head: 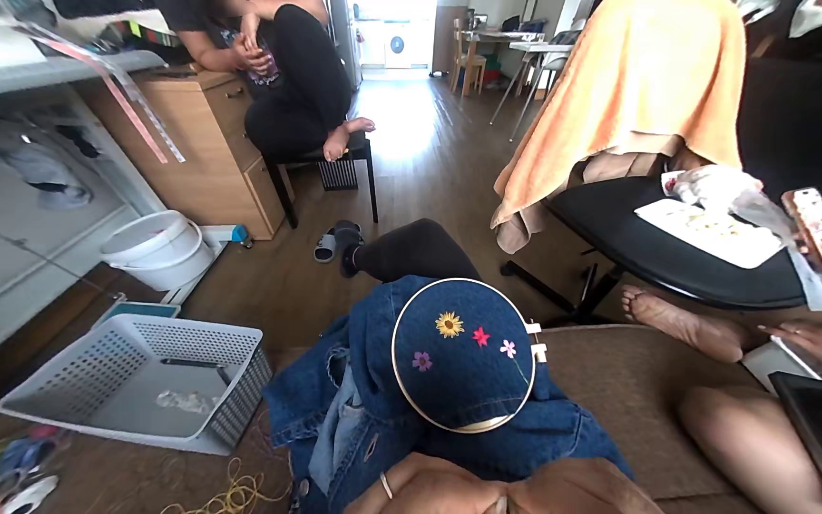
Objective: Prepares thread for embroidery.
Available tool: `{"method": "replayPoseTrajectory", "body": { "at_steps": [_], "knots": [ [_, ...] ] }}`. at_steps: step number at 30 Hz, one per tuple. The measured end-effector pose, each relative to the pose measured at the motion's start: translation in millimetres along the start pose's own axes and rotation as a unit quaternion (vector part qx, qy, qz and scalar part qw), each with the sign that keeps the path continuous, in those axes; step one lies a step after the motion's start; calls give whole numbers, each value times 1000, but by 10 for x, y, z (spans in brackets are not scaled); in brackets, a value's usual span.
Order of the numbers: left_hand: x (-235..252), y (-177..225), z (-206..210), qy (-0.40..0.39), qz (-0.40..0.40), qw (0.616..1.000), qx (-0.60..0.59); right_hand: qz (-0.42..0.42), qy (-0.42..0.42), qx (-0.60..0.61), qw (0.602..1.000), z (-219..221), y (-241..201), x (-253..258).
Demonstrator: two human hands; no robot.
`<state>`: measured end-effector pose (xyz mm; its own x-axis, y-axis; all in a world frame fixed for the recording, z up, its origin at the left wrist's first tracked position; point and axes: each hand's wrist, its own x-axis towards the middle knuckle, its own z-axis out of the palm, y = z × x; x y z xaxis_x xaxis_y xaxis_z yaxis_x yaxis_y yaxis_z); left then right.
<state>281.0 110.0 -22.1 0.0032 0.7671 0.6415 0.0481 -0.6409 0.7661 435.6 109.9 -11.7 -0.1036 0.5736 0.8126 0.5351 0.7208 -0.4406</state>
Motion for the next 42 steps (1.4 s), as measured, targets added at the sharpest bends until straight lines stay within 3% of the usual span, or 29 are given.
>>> {"method": "replayPoseTrajectory", "body": {
  "at_steps": [6,10,21,35,42],
  "knots": [
    [28,-9,-57,-23,-26,999,-41,-20,-56,1,998,-2,55,61],
    [33,0,-51,-26,-41,997,-56,-12,-47,13,999,35,68,61],
    [34,-15,-28,-25,-45,997,-66,91,-99,204,970,-9,112,65],
    [43,-32,-52,-23,-36,998,-50,98,-106,198,970,-20,101,78],
    [61,-39,-99,-22,-126,966,-225,158,-107,330,925,-57,149,75]
  ]
}}
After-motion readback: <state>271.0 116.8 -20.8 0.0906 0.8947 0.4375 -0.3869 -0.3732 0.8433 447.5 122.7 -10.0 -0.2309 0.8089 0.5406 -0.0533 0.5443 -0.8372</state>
